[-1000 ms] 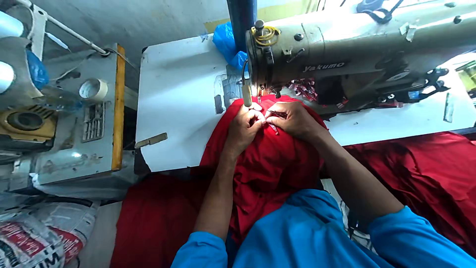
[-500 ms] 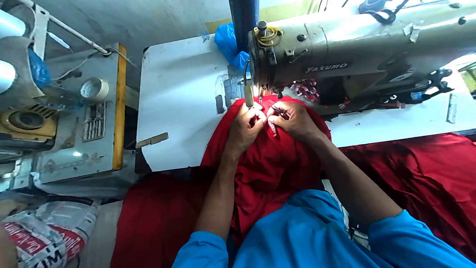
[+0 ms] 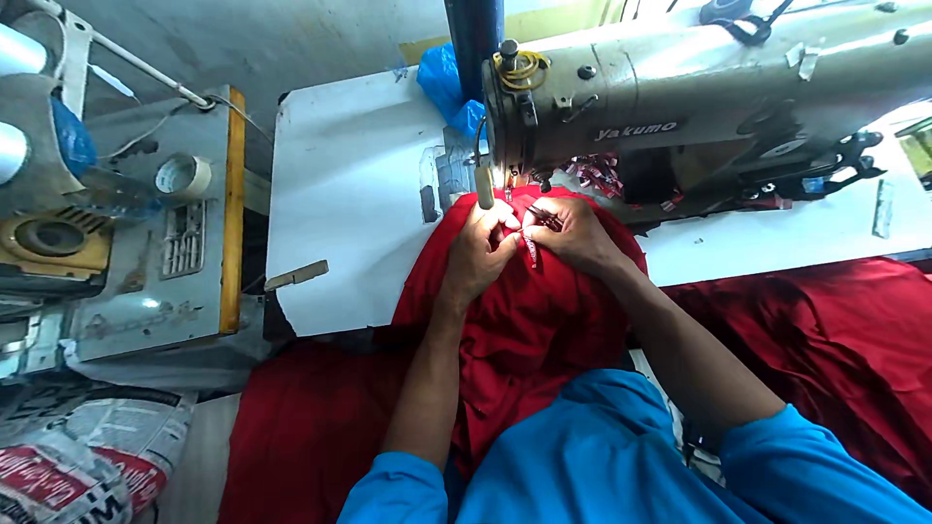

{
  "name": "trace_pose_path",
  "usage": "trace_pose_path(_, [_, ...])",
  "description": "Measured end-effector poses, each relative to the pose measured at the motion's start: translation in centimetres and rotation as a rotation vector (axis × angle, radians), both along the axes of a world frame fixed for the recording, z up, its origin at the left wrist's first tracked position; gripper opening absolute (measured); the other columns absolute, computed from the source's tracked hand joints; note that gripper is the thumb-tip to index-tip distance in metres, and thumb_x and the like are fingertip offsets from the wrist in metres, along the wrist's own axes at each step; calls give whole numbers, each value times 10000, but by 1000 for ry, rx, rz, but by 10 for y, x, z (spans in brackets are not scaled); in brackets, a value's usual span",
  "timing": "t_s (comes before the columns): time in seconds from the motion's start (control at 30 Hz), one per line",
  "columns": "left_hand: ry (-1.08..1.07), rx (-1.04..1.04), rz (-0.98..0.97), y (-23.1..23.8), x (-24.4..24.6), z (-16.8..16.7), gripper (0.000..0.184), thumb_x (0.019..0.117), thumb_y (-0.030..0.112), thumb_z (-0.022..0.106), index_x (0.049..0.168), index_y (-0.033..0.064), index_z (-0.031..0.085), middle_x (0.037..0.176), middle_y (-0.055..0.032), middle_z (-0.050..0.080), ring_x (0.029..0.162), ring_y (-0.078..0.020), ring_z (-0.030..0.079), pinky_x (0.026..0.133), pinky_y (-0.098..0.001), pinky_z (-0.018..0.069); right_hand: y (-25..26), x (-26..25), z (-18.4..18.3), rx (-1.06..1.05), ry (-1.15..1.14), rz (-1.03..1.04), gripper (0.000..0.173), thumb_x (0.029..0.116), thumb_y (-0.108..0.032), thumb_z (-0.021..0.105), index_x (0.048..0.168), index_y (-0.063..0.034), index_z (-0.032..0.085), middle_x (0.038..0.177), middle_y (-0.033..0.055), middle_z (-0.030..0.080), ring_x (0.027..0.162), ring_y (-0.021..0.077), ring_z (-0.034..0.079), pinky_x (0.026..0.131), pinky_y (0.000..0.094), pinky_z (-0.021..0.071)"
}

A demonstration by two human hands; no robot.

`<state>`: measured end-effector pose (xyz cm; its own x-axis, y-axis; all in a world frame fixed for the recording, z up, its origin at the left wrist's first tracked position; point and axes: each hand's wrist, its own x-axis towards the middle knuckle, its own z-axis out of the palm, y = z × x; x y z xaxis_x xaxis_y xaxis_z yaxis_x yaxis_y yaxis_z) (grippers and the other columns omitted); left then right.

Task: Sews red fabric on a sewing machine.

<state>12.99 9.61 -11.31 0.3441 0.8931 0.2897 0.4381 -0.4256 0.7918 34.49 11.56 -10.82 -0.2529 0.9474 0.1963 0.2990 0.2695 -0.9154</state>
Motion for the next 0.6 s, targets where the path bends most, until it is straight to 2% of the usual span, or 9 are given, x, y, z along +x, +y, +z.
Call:
trace_pose_path(0.1, [19, 22, 26, 0, 1, -5, 94, 910, 154, 731, 993, 153, 686, 1201, -34, 629, 927, -133, 625, 737, -332, 562, -2, -2, -1, -23, -9, -28, 29, 918, -136, 700, 896, -125, 715, 795, -16, 673, 696, 83, 608, 607, 281, 497])
trace_pose_path(0.23, [6, 32, 31, 1, 3, 0, 37, 924, 146, 711, 944, 137, 682, 1197, -41, 627, 951, -135, 625, 757, -331, 563, -3, -4, 0, -24, -12, -49, 35, 913, -134, 700, 880, -126, 709, 773, -17, 661, 672, 84, 595, 589, 281, 483])
trace_pose_path(0.43, [-1, 26, 24, 1, 2, 2, 44, 937, 153, 694, 899, 145, 673, 1152, -42, 623, 918, -136, 618, 726, -337, 556, -1, 0, 1, 15, -24, 39, 29, 914, -129, 702, 929, -108, 715, 817, -10, 678, 694, 75, 607, 611, 266, 502])
trace_pose_path(0.6, [-13, 14, 24, -2, 2, 2, 61, 932, 152, 699, 880, 141, 668, 1161, -47, 624, 926, -142, 623, 731, -343, 560, -2, -4, -1, 56, -52, 6, 45, 927, -129, 677, 895, -112, 705, 787, -16, 662, 675, 71, 596, 590, 264, 488])
